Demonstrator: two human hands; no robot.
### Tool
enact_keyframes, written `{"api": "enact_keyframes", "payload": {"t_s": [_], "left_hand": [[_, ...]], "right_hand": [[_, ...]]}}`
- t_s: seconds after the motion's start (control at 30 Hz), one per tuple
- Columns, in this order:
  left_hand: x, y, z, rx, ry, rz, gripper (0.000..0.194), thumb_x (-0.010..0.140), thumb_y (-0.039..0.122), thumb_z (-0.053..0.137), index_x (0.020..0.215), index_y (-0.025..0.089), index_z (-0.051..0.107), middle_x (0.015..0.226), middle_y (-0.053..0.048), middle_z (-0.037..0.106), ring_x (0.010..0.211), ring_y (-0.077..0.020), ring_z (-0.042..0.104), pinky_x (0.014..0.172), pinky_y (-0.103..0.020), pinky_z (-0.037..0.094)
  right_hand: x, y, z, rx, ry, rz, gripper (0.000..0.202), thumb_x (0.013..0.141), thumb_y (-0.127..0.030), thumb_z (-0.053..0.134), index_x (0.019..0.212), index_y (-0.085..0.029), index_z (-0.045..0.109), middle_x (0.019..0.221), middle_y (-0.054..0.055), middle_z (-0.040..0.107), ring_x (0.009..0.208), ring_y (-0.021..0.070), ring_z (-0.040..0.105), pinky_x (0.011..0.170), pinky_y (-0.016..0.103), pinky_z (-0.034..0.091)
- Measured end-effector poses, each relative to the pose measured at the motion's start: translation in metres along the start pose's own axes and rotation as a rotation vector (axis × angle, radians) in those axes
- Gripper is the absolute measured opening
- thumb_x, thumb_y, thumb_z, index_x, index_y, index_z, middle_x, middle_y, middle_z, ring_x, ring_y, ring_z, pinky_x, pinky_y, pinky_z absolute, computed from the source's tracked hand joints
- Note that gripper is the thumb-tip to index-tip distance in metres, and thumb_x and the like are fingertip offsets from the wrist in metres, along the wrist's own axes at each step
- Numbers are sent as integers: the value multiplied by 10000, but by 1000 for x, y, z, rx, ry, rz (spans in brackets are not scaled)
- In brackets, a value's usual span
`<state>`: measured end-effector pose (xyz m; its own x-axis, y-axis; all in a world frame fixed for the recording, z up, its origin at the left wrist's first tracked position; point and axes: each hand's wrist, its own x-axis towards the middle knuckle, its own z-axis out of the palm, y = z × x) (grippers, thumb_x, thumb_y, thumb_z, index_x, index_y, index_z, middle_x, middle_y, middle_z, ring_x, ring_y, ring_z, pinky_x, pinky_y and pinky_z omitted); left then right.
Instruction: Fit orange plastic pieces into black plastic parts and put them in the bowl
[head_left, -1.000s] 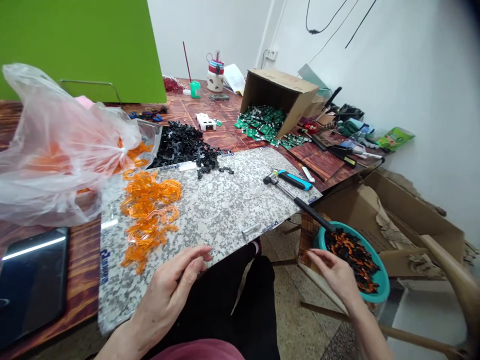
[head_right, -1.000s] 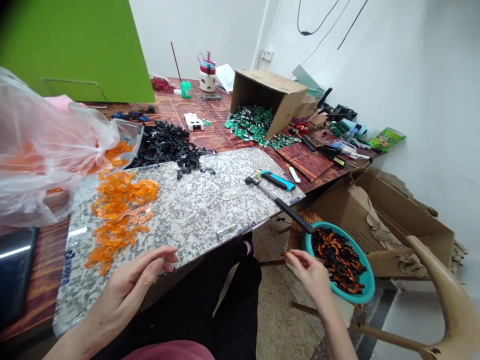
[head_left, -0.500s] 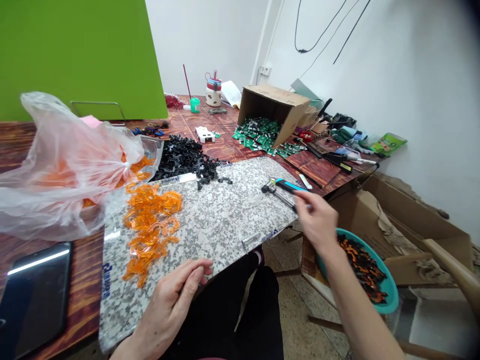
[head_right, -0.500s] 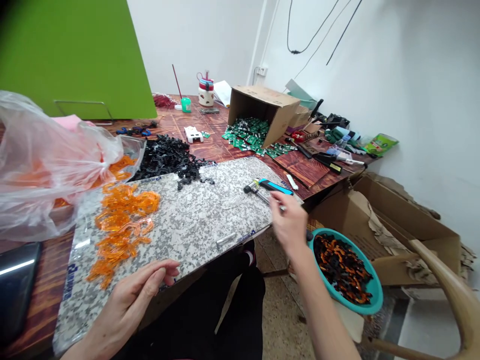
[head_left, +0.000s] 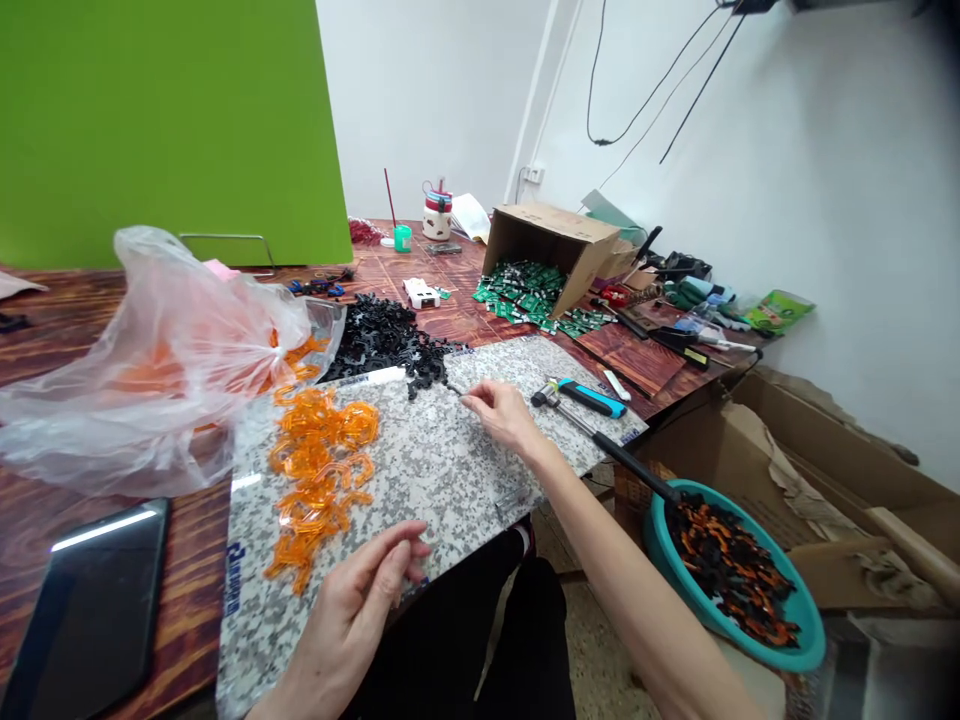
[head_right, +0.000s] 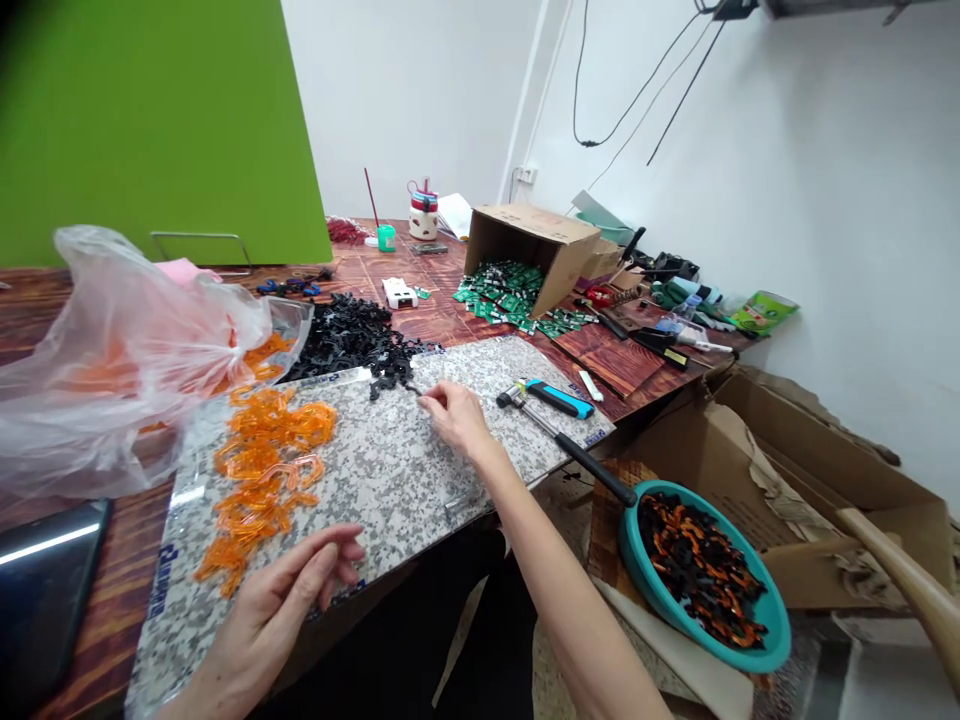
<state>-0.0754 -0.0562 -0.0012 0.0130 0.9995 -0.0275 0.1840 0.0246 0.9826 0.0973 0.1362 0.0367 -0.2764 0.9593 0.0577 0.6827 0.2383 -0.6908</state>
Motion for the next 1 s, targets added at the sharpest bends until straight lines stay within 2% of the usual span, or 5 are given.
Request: {"api": "enact_keyframes", "payload": {"t_s": [0.13,0.3,0.57,0.8,1.0], "left_hand": [[3,10,-1,-175,62,-114,481,892,506,486,1258,203,562,975,-65,694,707,-145,603,711,-247,493],[4,14,3,-331,-32,-174,494,857,548,527,1130,162,669,760,-45,686,618,-132,548,650,-248,462],[2,11,16,-405,-25,-236,395,827,512,598,779,144,732,672,-43,669,573,-118,488,549,-231,391],[1,11,12,-369,69,-249,318,818,453,637,938,181,750,645,-3,650,603,-117,500,597,-232,386],[-1,15,11,-312,77,-206,376,815,478,616,678,148,735,612,-22,622,589,-128,485,578,-248,377]], "right_hand": [[-65,-19,-11,267,-257,-35,304,895,-425,497,847,-154,625,755,13,659,657,108,585,601,215,449],[-112,-31,-9,760,-563,102,437,787,-572,600,781,-135,612,667,-7,591,564,70,485,559,197,394],[-113,-22,-3,705,-407,35,377,839,-513,568,808,-142,633,684,-7,618,607,92,556,584,204,447],[-70,31,-25,-158,73,-154,137,902,-217,538,913,-175,668,941,59,668,862,169,596,805,289,437],[-44,60,-35,-378,85,-137,91,859,-180,589,812,-196,665,892,68,614,903,214,552,816,313,398]]}}
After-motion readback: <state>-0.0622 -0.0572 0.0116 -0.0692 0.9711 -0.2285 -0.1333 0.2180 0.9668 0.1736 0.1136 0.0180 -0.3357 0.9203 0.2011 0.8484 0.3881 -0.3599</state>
